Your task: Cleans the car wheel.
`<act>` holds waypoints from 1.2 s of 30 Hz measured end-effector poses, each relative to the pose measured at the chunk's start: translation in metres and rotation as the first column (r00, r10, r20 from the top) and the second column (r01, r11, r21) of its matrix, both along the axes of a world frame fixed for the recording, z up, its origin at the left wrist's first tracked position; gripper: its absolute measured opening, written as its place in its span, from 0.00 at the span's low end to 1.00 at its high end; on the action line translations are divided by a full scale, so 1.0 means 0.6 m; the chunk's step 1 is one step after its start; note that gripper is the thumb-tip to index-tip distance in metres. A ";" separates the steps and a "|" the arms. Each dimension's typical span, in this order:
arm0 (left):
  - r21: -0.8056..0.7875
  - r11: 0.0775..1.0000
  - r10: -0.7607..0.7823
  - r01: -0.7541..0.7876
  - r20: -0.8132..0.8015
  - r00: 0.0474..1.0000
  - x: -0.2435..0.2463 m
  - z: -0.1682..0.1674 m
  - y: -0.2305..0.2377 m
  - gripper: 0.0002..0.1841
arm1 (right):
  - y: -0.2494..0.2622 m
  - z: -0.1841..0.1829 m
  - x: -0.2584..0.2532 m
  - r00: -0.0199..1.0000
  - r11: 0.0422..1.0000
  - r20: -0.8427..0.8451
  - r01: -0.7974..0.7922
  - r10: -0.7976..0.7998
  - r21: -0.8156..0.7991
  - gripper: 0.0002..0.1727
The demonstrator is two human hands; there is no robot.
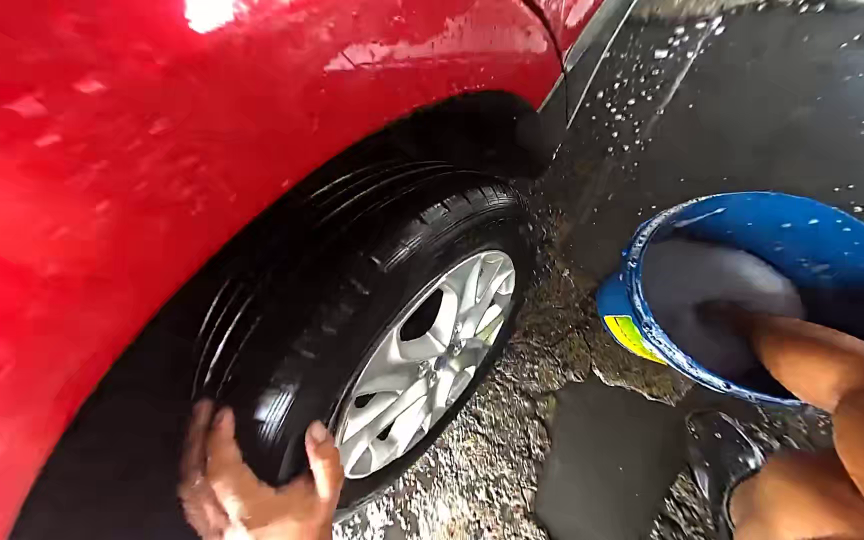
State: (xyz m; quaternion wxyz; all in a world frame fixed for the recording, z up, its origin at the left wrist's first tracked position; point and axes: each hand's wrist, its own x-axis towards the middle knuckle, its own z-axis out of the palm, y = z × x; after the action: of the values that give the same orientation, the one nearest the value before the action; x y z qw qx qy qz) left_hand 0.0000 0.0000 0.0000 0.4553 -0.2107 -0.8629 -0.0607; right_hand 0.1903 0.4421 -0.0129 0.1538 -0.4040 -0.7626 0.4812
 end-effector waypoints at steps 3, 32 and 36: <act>0.027 0.999 0.022 -0.022 0.012 1.000 0.018 0.020 0.036 0.42 | -0.068 0.081 0.019 0.942 0.853 0.207 0.330 -0.266 -0.404 0.26; 0.944 0.241 -0.964 -0.225 0.259 0.052 0.042 -0.097 0.524 0.18 | -0.003 0.133 -0.262 0.518 0.557 -0.211 -0.729 0.829 0.397 0.14; 0.887 0.102 -0.977 -0.450 0.175 0.123 0.028 -0.086 0.442 0.19 | -0.017 0.004 -0.295 0.739 0.730 -0.187 -0.671 0.647 -0.125 0.27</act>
State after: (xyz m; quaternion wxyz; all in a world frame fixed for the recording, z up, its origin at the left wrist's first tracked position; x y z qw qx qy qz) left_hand 0.0171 0.2649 -0.0516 -0.1991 -0.0387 -0.5567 -0.8056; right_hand 0.0135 0.4318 -0.0103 -0.0159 -0.0868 -0.7966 0.5980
